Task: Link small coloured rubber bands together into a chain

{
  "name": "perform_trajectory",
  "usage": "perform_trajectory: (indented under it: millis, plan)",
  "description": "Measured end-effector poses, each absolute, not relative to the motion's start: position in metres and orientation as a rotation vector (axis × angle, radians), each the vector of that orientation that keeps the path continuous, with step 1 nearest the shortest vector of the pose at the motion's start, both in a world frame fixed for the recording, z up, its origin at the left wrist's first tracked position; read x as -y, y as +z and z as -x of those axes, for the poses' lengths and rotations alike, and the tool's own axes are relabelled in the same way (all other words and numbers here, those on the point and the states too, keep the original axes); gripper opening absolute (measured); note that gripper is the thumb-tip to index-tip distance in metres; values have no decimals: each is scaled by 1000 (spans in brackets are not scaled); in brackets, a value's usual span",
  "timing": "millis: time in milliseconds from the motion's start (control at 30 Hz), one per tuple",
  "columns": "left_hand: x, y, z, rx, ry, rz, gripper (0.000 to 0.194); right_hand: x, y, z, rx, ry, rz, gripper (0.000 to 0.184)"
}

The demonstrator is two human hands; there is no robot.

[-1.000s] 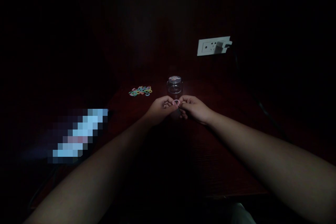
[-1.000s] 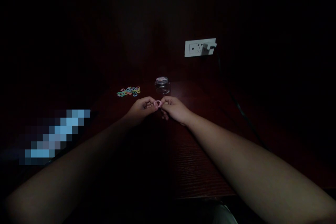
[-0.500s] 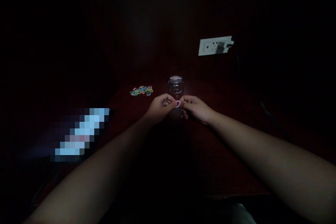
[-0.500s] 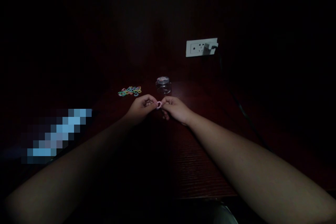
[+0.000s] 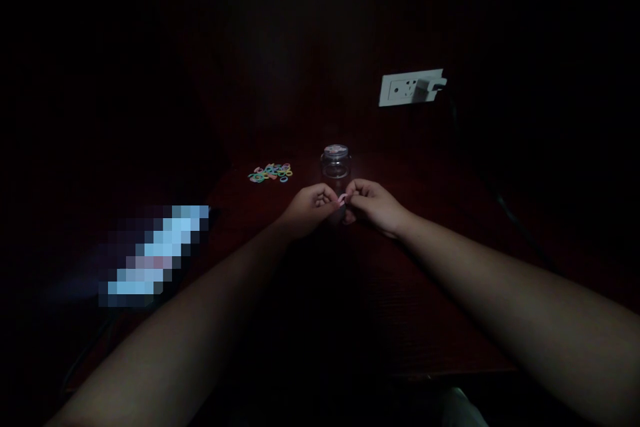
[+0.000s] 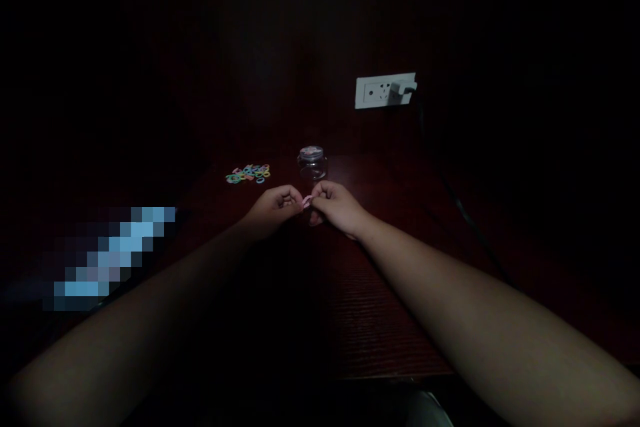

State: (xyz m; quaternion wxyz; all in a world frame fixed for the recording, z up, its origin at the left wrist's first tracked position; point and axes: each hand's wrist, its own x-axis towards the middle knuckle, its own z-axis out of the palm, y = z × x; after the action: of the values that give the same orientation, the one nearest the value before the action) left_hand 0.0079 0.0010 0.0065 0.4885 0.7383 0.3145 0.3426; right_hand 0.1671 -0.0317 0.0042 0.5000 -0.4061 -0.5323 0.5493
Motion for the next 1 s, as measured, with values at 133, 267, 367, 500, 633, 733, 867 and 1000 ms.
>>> perform_trajectory:
  millis: [133,267,367,500,633,733,867,1000]
  plan:
    - [0,9,-8,-758,851,-1781,19,31,3,-167,1311,1298,946,10]
    - [-2,10,-8,-809,950,-1770,20,31,2,-168,1350,1280,911,12]
    - [-3,8,-8,-793,927,-1782,19,30,1,-168,1363,1272,898,12]
    - [-2,7,-8,-753,870,-1791,19,31,3,-167,1367,1260,888,10]
    - [-1,8,-7,-761,872,-1808,18,31,4,-167,1370,1243,910,10]
    - [0,9,-7,-765,867,-1805,18,31,4,-167,1378,1241,908,10]
    - [0,9,-8,-812,888,-1797,15,30,2,-167,1368,1239,923,10]
    - [-2,8,-9,-828,923,-1760,12,30,2,-168,1353,1264,940,5]
